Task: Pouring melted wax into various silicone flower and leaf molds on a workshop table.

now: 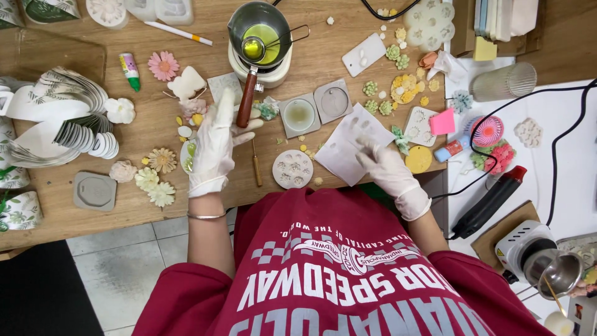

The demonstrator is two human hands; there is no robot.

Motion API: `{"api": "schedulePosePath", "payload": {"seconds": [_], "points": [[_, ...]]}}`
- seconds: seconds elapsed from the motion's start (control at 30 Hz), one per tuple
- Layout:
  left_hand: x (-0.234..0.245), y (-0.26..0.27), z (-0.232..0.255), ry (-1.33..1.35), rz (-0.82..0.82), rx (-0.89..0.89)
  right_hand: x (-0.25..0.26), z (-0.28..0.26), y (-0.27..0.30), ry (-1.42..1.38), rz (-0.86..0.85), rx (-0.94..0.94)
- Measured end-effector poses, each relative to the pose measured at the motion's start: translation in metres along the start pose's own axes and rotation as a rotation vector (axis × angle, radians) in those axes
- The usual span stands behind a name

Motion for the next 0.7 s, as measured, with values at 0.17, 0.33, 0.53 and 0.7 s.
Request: {"api": "schedulePosePath", "payload": {"seconds": [0.17,0.33,0.53,0.7], "points": [[-0.022,-0.029,-0.010,0.042,-0.140,0.066,0.023,-0.092,-0.032,-0.644,0.091,0.050],[-0.037,-0.040,-0.016,0.090,-0.214,0.085,0.022,-0.177,-0.082,-0.674,0.069,0.109],[-0.034,-0.046,-0.024,0.002,-0.097,-0.022,0.012,-0.200,-0.128,-0.655,0.093,0.148],[-0.036,-0.012,0.001,-0.141,-0.081,-0.093,0.014,-0.215,-0.094,-0.723,0.094,0.211]]}}
Point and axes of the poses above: each hand's wrist, its own y-axis away from the middle knuckle, its own x-axis out of the back of the hand, z = x × y, the point moved 7 cm from there along -y, towards the middle knuckle, and after that the axes turned 5 degrees about z, right-handed, at the moved point
